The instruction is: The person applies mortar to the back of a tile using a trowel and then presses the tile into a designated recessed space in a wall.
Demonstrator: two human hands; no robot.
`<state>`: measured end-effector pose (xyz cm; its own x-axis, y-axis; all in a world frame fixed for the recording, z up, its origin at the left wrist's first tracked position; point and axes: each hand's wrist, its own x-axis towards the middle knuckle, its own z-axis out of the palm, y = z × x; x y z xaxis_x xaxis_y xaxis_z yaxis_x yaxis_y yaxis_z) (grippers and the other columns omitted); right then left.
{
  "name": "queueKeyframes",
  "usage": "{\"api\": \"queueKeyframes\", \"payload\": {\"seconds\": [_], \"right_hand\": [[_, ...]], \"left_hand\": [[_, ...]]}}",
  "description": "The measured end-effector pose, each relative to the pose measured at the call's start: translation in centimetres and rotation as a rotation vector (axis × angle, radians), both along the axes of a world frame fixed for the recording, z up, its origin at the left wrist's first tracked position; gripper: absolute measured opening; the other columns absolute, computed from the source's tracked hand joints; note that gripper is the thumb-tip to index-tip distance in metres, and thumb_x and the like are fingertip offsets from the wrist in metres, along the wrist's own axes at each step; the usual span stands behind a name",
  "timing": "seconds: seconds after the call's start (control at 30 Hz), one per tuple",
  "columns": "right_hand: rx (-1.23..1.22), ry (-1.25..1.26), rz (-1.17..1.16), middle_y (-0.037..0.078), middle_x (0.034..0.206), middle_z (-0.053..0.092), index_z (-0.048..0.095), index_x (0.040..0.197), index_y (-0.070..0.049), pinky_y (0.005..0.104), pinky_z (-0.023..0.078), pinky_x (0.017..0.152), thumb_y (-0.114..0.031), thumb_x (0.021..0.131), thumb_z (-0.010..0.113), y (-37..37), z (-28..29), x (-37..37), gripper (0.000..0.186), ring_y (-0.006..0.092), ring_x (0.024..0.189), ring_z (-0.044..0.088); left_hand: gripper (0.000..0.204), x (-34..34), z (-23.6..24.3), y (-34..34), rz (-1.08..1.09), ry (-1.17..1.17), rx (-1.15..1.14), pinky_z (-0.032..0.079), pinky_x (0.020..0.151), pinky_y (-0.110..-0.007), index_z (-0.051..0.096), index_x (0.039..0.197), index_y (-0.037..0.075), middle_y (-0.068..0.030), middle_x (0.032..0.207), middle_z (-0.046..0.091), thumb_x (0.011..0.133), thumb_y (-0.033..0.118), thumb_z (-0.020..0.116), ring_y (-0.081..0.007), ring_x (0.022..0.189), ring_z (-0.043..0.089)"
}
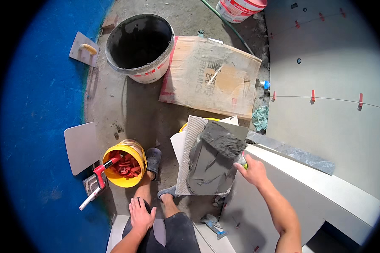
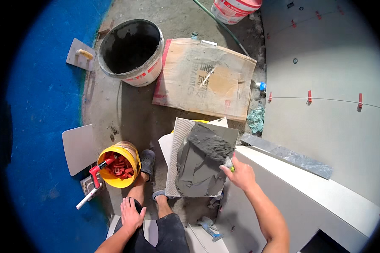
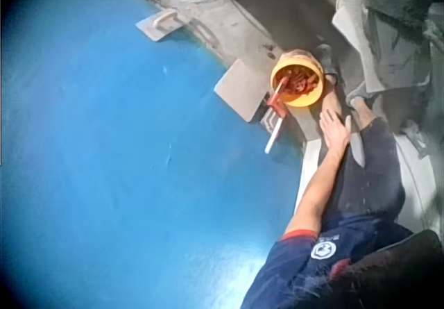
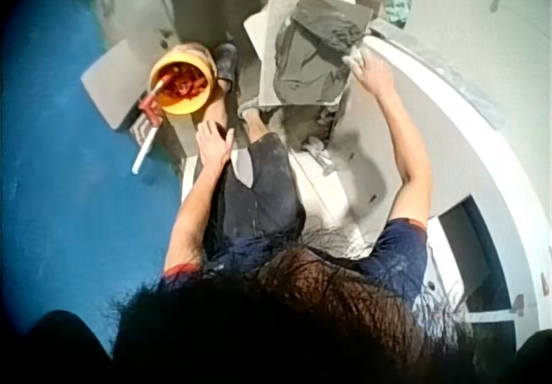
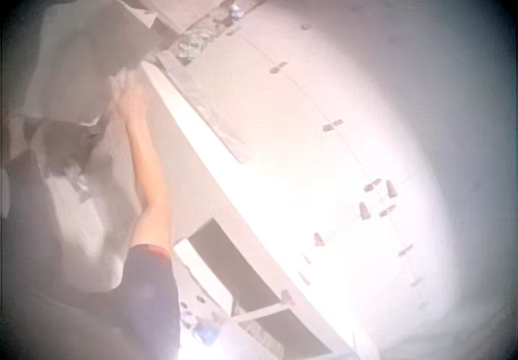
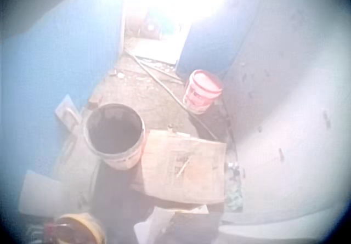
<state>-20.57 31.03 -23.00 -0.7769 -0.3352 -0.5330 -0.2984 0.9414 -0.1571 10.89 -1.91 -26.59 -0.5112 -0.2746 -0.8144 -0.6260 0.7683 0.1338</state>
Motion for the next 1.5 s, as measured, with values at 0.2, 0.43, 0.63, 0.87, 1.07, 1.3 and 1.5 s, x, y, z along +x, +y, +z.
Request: {"api": "queueKeyframes", "payload": {"seconds": [0.2, 0.43, 0.63, 0.87, 1.07, 1.3, 1.5], "right_hand": [[-0.065, -0.162, 0.035, 0.025, 0.072, 0.062, 0.052, 0.092, -0.005, 0.0533, 0.048, 0.067, -0.054, 0.087, 0.056, -1.0, -3.8, -5.2, 0.049, 0.0461, 0.075, 0.061], [-0.069, 0.148, -0.116, 0.025, 0.073, 0.062, 0.050, 0.090, -0.003, 0.0513, 0.047, 0.063, -0.048, 0.087, 0.059, -3.6, -4.2, -9.3, 0.045, 0.0452, 0.073, 0.061], [-0.009, -0.052, 0.262, 0.016, 0.070, 0.059, 0.050, 0.085, -0.006, 0.0456, 0.049, 0.051, -0.049, 0.087, 0.060, -2.9, 2.2, -0.7, 0.044, 0.0369, 0.060, 0.061], [0.052, 0.066, 0.446, 0.009, 0.067, 0.057, 0.051, 0.083, -0.007, 0.0409, 0.048, 0.043, -0.052, 0.086, 0.060, -4.2, -0.2, -0.8, 0.046, 0.0291, 0.054, 0.061], [-0.140, 0.212, 0.173, 0.017, 0.070, 0.059, 0.048, 0.082, -0.003, 0.0453, 0.046, 0.053, -0.040, 0.086, 0.065, -9.8, -3.9, -6.7, 0.041, 0.0399, 0.063, 0.058], [-0.294, -0.050, -0.336, 0.022, 0.074, 0.063, 0.053, 0.094, -0.002, 0.0450, 0.048, 0.060, -0.035, 0.092, 0.057, -8.1, 0.8, -3.9, 0.033, 0.0424, 0.068, 0.061], [-0.013, -0.522, -0.690, 0.017, 0.070, 0.063, 0.058, 0.100, -0.001, 0.0415, 0.049, 0.062, -0.035, 0.095, 0.051, -6.2, 6.1, 0.2, 0.035, 0.0362, 0.064, 0.060]], "left_hand": [[0.076, -0.5, 0.4, -0.1, 0.051, -0.006, 0.012, 0.017, 0.114, -0.047, 0.036, 0.135, -0.006, -0.0270, 0.142, 0.032, 0.083, 0.044, 0.060, -0.0409, 0.137, 0.025], [0.076, -0.6, 0.0, -0.1, 0.043, 0.009, -0.007, 0.018, 0.114, -0.046, 0.037, 0.134, -0.006, -0.0265, 0.141, 0.034, 0.083, 0.045, 0.061, -0.0399, 0.136, 0.027], [0.078, -0.9, 0.3, -0.1, 0.101, -0.037, 0.009, 0.017, 0.115, -0.045, 0.035, 0.137, -0.006, -0.0269, 0.144, 0.032, 0.084, 0.046, 0.059, -0.0392, 0.138, 0.024], [0.078, -1.3, 0.0, 0.1, 0.099, -0.050, 0.023, 0.016, 0.115, -0.046, 0.033, 0.137, -0.006, -0.0273, 0.144, 0.031, 0.084, 0.047, 0.057, -0.0388, 0.139, 0.023], [0.078, -1.3, -0.1, 0.1, 0.086, -0.029, 0.004, 0.016, 0.115, -0.045, 0.033, 0.138, -0.005, -0.0273, 0.144, 0.031, 0.084, 0.046, 0.058, -0.0392, 0.138, 0.024], [0.078, -1.4, 0.0, -0.2, 0.120, -0.043, 0.016, 0.016, 0.115, -0.045, 0.034, 0.137, -0.005, -0.0268, 0.144, 0.032, 0.084, 0.045, 0.059, -0.0387, 0.138, 0.024], [0.077, -1.4, 0.0, -0.2, 0.114, -0.035, 0.014, 0.016, 0.115, -0.045, 0.035, 0.136, -0.006, -0.0265, 0.144, 0.032, 0.084, 0.045, 0.059, -0.0385, 0.139, 0.023]]}}
